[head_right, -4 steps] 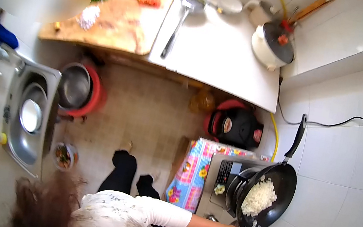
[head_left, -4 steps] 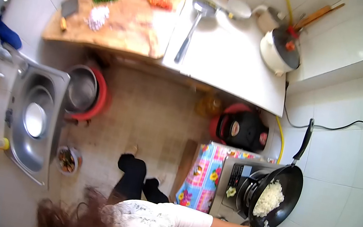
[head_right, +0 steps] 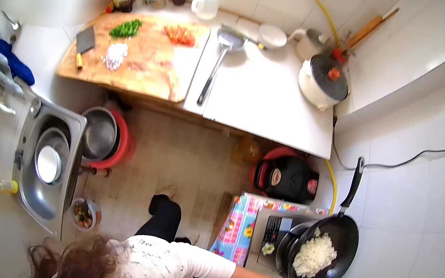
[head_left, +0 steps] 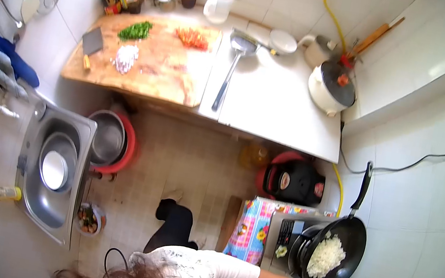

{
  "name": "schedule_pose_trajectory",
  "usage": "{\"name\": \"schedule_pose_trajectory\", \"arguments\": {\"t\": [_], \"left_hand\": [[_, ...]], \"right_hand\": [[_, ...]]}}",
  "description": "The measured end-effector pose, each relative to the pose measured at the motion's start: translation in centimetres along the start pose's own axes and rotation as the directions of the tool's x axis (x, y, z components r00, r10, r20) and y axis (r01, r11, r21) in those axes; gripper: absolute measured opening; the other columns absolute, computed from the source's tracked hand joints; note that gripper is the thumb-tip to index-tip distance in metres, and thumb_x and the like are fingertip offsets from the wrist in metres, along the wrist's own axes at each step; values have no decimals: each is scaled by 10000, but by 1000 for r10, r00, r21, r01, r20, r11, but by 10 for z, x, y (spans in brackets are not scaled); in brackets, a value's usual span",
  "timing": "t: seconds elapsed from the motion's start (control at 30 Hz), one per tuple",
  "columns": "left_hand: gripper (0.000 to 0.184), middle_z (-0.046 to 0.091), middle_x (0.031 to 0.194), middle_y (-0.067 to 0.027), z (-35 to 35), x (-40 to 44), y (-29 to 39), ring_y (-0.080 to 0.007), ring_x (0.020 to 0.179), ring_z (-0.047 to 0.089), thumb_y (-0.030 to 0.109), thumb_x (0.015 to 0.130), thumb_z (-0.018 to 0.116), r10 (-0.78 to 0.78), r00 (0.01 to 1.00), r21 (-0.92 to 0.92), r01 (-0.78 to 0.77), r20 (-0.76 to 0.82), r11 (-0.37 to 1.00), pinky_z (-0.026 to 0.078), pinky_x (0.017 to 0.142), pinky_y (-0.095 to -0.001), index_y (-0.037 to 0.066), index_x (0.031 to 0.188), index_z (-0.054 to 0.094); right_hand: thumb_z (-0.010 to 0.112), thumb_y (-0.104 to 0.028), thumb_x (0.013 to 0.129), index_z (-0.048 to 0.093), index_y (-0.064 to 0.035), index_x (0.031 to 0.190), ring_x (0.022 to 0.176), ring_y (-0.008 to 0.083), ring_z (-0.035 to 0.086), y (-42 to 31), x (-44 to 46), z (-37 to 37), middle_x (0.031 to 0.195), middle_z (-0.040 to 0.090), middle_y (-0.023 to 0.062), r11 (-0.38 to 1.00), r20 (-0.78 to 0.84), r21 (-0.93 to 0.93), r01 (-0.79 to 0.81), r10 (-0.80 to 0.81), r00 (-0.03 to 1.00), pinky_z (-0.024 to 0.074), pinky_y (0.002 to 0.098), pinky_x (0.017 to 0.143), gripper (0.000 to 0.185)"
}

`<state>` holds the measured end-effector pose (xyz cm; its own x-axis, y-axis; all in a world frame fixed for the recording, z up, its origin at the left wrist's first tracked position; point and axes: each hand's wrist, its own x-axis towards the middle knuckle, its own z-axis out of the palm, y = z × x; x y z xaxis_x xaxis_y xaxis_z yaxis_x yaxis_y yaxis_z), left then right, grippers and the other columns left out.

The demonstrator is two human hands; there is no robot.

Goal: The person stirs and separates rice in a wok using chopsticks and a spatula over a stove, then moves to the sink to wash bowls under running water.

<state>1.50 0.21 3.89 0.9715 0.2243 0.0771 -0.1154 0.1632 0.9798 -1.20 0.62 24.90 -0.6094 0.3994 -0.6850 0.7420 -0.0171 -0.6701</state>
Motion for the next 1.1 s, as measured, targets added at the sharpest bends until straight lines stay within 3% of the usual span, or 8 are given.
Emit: {"name": "schedule_pose_trajectory", "arguments": {"t": [0.07,0.17,0.3,0.53,0.7,0.73,0.83,1.1], "left_hand": [[275,631,850,-124,-29,-23,-8,-190,702,604,210,768,536,-31,999,76,29,27,997,479,676,-275,-24,883,624],[265,627,830,-127,-74,-39,-9,-197,691,601,208,760,540,-34,997,90,28,66,996,475,668,-283,-21,862,625],[251,622,804,-132,-153,-68,-9,-207,676,596,205,750,544,-37,995,83,29,90,996,471,658,-295,-17,834,627],[229,614,757,-140,-270,-106,-22,-224,650,589,200,732,553,-66,990,34,62,127,997,464,639,-315,-9,784,630],[216,607,724,-146,-317,-123,-35,-236,631,584,197,719,559,-57,987,2,58,148,998,459,625,-329,-4,749,633],[214,606,717,-147,-323,-124,-38,-238,627,582,196,717,560,-58,987,-4,60,150,998,458,623,-332,-3,742,633],[207,602,697,-150,-332,-124,-45,-246,615,579,194,709,563,-46,989,-12,48,141,999,455,615,-341,1,721,635],[193,592,644,-159,-288,-103,-29,-265,585,571,189,689,573,11,980,28,-16,198,999,447,593,-364,9,664,639]], "right_hand": [[602,-166,823,623,-89,1016,787,155,624,-10,46,-44,838,645,66,998,150,48,37,-43,988,489,258,713,209],[558,-131,839,593,-9,960,729,138,604,-70,158,-135,776,614,67,943,-154,270,195,-157,975,485,251,661,176],[569,-114,791,557,-35,1049,841,211,579,-89,373,-265,953,592,119,899,-629,-360,249,-430,647,476,280,696,270],[582,-25,724,421,-64,1231,1170,292,392,-80,592,-381,1242,438,136,670,-601,-742,-9,-660,452,328,356,984,533],[654,-23,658,375,-83,1275,1235,291,326,-75,660,-409,1309,376,139,495,-505,-849,-183,-660,556,301,362,1008,680],[610,0,683,366,-81,1285,1197,290,373,-65,680,-413,1216,462,143,438,-496,-867,-237,-718,489,328,366,985,654],[534,43,706,419,-59,1226,1088,298,454,-55,700,-420,1019,551,140,474,-504,-854,-216,-647,573,385,360,905,543],[417,84,720,480,-34,998,756,291,550,-82,573,-410,784,560,115,732,-641,-678,61,-630,438,448,379,675,309]]}}
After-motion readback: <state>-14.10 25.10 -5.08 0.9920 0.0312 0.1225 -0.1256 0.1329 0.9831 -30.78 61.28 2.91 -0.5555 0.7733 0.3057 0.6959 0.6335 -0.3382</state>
